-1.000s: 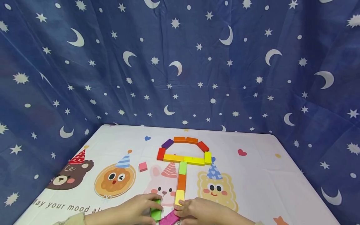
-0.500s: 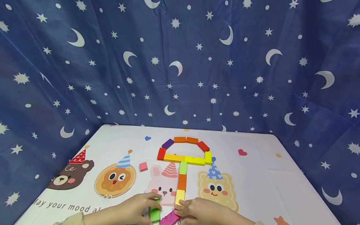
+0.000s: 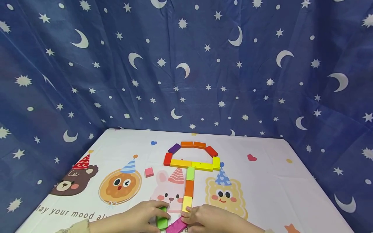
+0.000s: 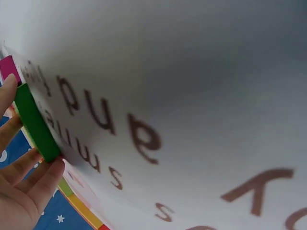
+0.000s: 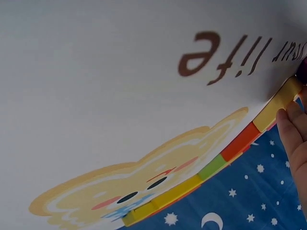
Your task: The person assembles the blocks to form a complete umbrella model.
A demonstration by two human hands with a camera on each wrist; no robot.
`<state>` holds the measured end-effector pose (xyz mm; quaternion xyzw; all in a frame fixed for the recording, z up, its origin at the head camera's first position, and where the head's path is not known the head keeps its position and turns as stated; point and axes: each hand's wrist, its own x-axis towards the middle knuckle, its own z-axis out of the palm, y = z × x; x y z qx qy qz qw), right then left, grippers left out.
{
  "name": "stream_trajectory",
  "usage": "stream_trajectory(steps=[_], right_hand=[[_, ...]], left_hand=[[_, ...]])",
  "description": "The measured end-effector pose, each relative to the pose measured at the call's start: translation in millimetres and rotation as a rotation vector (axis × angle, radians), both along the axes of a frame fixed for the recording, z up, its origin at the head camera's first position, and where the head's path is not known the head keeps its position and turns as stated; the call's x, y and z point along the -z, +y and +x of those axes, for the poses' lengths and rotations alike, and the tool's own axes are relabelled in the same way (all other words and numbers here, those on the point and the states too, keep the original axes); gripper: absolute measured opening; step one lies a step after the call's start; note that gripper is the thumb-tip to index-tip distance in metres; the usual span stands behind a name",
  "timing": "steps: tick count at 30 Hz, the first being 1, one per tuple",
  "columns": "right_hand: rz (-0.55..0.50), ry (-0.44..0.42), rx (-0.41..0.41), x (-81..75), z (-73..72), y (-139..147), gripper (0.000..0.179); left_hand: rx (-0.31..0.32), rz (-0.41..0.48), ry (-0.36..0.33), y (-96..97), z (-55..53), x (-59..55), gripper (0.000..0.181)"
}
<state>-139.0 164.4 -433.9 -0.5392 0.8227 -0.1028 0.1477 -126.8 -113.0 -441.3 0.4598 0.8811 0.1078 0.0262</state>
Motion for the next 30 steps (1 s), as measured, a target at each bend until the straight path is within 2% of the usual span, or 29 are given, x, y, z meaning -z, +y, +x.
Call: stream_trajectory(steps=[8,14,20,25,30], right_hand=[[-0.028,0.067,-0.043,1.7,2.1,0.7,0.044],[-0.026,0.046,-0.034,2.1,3.5,0.9,0.045],[-0.002,0.002,-0.013,1.3,2.6,-1.1,0.047],[-0.003,0.034,-0.026,0.9,2.0,-0.7,0.047],[-0.015,0.037,-0.03,1.7,0.9,-1.4,0.047]], left_hand=[[0.004,-0.04,-0.003,2.4,-0.6,-2.0,0.04],[0.001,-0.035,-0.033,3.0,0.5,-2.6,0.04],[0.009,-0.026,-0.019,2.5,-0.1,-1.6,0.041],[0.01,-0.065,0.001,3.6,-1.7,-4.6,0.047],[-0.005,-0.083,-0.021,3.3,-3.4,-8.0,0.053]])
